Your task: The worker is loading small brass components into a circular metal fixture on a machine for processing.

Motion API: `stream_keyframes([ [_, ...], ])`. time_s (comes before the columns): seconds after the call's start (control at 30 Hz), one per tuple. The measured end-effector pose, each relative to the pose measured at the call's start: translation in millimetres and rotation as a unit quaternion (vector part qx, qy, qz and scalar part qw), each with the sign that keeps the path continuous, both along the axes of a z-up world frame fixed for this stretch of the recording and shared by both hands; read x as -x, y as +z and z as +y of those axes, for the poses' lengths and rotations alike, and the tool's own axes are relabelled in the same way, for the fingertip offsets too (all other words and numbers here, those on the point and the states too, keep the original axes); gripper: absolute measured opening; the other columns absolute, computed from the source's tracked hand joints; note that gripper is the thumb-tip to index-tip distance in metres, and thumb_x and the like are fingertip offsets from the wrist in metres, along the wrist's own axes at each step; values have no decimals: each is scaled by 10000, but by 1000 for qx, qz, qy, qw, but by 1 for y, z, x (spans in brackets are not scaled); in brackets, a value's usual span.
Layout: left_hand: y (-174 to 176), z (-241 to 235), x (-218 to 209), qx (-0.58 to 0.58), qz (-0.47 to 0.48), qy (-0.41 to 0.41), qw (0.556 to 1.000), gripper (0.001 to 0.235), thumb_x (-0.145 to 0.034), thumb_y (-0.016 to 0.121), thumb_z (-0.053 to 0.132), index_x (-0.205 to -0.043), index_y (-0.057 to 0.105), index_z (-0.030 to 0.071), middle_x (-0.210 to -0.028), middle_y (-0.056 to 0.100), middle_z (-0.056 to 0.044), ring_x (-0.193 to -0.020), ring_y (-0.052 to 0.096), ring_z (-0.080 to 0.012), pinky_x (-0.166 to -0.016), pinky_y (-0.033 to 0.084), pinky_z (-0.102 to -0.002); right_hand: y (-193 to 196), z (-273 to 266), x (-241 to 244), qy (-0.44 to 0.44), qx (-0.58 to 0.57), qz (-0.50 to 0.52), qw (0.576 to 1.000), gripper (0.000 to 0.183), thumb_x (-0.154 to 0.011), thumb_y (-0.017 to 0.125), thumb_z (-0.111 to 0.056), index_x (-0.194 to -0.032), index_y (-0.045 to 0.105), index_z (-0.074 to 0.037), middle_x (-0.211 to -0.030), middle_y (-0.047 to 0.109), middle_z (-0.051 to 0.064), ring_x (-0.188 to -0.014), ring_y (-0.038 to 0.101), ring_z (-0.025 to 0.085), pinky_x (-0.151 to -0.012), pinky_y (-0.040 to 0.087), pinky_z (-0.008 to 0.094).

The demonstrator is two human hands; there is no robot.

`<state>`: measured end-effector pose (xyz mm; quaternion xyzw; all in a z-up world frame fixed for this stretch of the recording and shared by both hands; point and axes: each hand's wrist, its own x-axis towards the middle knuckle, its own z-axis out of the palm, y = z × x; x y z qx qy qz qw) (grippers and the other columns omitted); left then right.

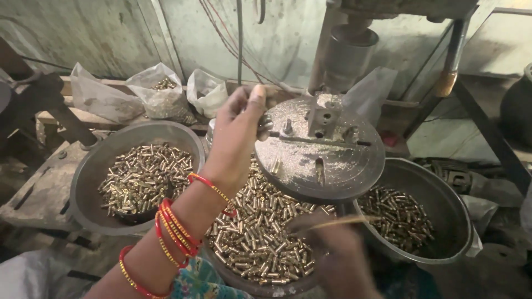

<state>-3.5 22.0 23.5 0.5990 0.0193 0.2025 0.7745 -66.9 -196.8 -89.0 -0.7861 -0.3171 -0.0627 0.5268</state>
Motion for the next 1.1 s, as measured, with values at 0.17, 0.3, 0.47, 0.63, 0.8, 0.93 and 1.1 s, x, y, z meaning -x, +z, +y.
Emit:
stream_keyframes([
  [0.17,-3,2,0,17,-2,8,1000,227,-1040,547,303,-1023,654,104,-887,643,50,-721,488,-45,-618,427,-218,-135,11,-26,33,262,119,957,240,-882,642,-49,-1102,710,-115,-942,703,135,-829,691,293,-738,565,437],
  [0.3,-16,0,0,4,-5,2,1000,208,-1048,579,294,-1086,639,99,-891,548,35,-754,451,-57,-638,396,-231,-126,21,-26,53,235,-15,970,331,-836,684,-28,-1160,705,-95,-996,670,154,-884,652,325,-749,543,469],
  [0.47,-15,10,-3,132,87,11,987,178,-987,540,257,-1078,606,118,-993,636,-15,-851,546,-113,-740,482,-282,-16,37,-8,43,43,-153,986,246,-909,644,-20,-1146,702,-56,-1160,679,123,-1081,673,287,-901,574,384],
  [0.63,-23,12,-9,175,81,-12,981,177,-948,521,160,-1068,637,105,-1015,632,-21,-897,569,-144,-792,512,-316,66,65,-33,-37,35,-238,970,318,-907,592,32,-1191,734,11,-1223,682,202,-1064,619,315,-918,511,431],
  [0.8,-26,6,-5,182,33,-84,979,116,-994,599,156,-1069,615,69,-1040,617,-15,-988,575,-134,-879,517,-317,48,72,-42,-16,108,-233,966,231,-918,632,-14,-1138,691,19,-1212,668,166,-1124,626,324,-962,533,433],
  [0.93,-7,0,9,130,58,-76,987,204,-1005,584,237,-1073,624,49,-1033,636,-37,-1001,620,-154,-946,541,-319,13,52,-17,-2,47,-249,967,218,-943,629,15,-1155,674,28,-1224,643,166,-1155,624,317,-1000,526,435],
  [1.1,-8,0,8,154,11,-115,981,165,-978,647,79,-1088,555,-4,-1064,591,-59,-1036,639,-182,-1042,521,-356,-64,26,-15,87,119,-212,966,367,-763,614,103,-1094,733,-4,-1346,626,209,-1235,606,397,-1040,484,495],
])
